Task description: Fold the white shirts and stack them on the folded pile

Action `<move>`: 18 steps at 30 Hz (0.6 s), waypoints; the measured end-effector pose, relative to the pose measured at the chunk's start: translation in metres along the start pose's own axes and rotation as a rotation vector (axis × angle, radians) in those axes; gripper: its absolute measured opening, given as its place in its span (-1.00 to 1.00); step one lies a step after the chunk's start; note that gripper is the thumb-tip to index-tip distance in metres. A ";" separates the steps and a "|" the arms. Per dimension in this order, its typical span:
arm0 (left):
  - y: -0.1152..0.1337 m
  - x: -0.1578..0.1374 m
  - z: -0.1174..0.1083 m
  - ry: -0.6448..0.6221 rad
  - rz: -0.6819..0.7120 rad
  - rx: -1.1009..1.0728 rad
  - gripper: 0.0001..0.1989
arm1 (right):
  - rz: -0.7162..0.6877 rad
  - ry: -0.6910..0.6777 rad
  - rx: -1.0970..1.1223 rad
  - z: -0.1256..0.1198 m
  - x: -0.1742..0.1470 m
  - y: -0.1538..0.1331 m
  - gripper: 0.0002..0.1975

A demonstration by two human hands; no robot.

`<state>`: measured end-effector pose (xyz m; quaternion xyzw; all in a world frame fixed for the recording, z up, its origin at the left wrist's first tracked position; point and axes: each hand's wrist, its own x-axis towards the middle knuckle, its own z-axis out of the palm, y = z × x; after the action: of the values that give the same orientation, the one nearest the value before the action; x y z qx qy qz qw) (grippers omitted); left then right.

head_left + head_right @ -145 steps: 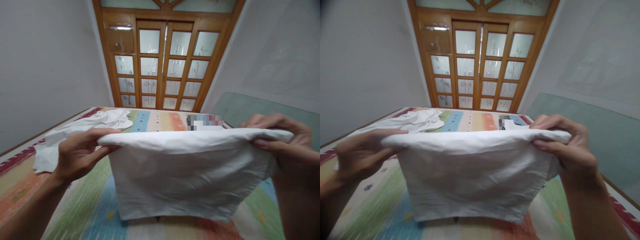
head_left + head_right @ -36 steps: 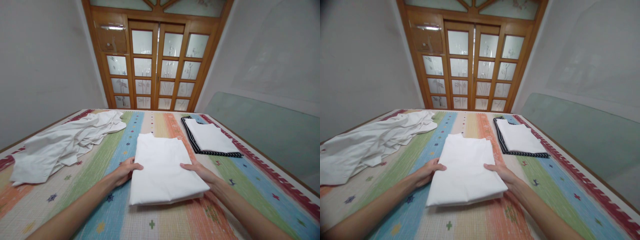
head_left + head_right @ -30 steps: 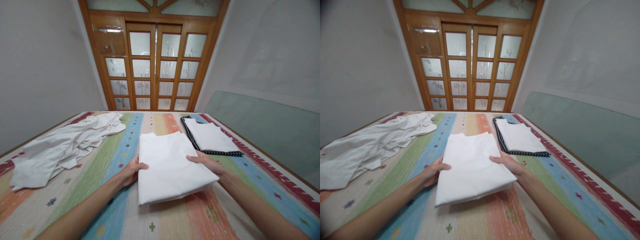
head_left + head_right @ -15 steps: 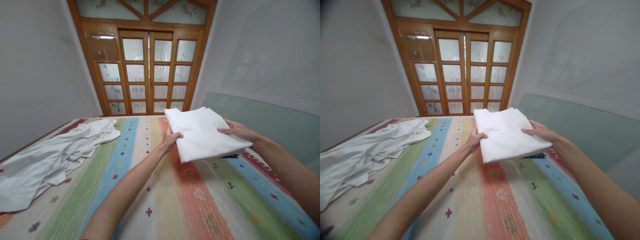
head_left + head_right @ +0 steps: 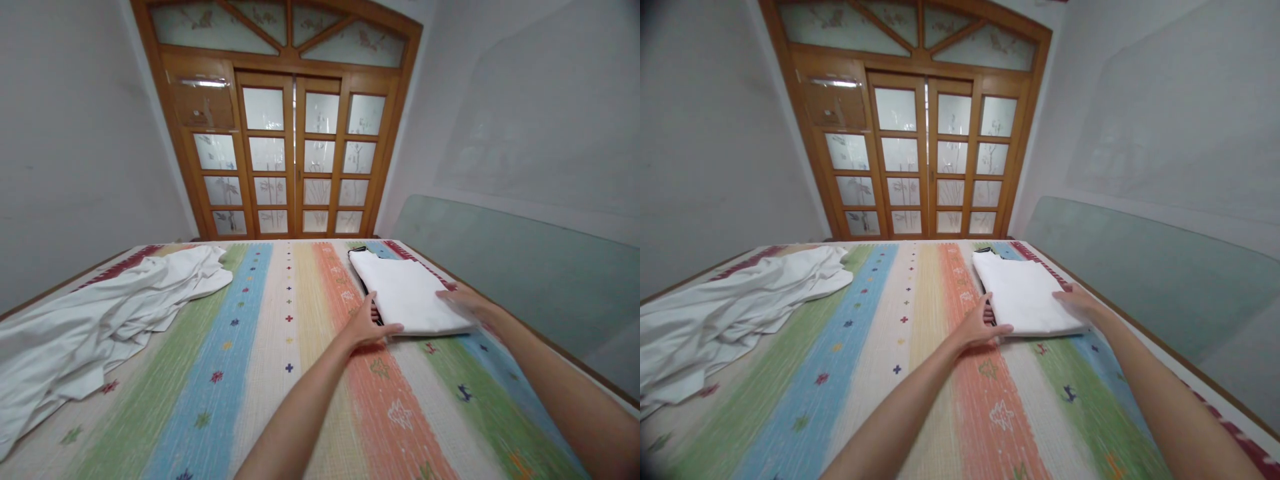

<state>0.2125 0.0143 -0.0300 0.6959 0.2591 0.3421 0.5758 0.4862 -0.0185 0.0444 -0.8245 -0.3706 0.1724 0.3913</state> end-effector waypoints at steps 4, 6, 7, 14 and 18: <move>0.014 -0.010 0.003 -0.039 0.091 0.331 0.19 | 0.103 -0.049 -0.024 -0.007 0.016 -0.008 -0.65; 0.017 -0.012 0.004 -0.041 0.093 0.403 0.13 | 0.106 -0.050 -0.020 -0.006 0.022 -0.011 -0.68; 0.016 -0.012 0.004 -0.041 0.093 0.423 0.11 | 0.103 -0.051 -0.005 -0.005 0.024 -0.013 -0.69; 0.006 -0.009 0.009 -0.020 0.171 0.533 -0.03 | -0.029 0.049 0.081 0.010 0.027 -0.029 -0.55; 0.006 -0.006 0.020 0.044 0.186 0.604 -0.12 | -0.104 0.079 0.094 0.004 0.027 -0.040 -0.43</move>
<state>0.2242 -0.0039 -0.0268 0.8485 0.2968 0.3159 0.3035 0.4825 0.0204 0.0727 -0.7909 -0.3886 0.1363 0.4526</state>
